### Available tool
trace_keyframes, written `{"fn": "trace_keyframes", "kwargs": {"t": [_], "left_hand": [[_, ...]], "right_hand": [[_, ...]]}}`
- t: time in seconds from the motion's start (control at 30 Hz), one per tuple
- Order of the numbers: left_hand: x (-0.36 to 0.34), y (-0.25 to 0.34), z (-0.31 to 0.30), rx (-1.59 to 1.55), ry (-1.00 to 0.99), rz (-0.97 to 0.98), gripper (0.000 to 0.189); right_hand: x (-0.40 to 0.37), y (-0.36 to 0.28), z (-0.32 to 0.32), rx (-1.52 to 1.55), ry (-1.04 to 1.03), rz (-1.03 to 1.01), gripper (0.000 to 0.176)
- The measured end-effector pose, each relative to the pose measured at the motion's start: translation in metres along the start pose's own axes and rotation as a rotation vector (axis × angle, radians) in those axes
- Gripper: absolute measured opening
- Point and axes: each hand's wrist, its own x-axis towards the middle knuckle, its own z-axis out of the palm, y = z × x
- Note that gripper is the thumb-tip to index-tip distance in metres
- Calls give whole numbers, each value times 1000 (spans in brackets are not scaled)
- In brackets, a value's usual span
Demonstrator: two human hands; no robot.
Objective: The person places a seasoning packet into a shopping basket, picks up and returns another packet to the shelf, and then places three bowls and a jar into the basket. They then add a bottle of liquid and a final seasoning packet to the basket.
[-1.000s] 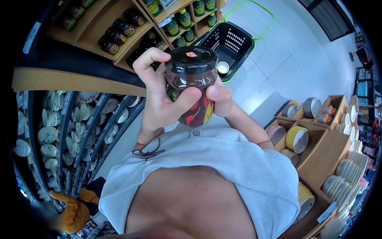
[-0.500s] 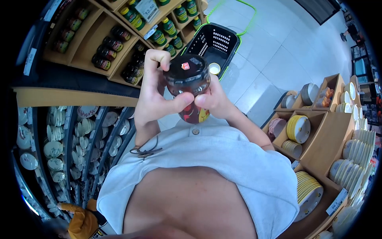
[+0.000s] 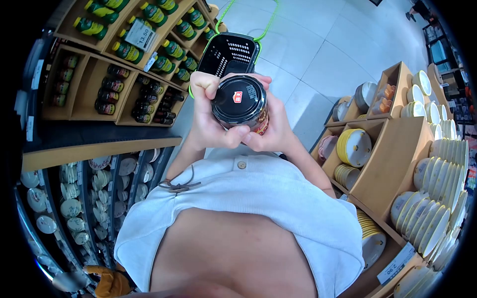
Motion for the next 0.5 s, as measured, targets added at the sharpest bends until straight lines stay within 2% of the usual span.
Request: {"fn": "trace_keyframes", "kwargs": {"t": [0.3, 0.5], "left_hand": [[40, -52, 51, -51, -137, -38, 58], [66, -79, 52, -85, -186, -28, 62]], "right_hand": [[-17, -5, -73, 24, 126, 3, 66], [-4, 6, -105, -4, 132, 32, 70]]}}
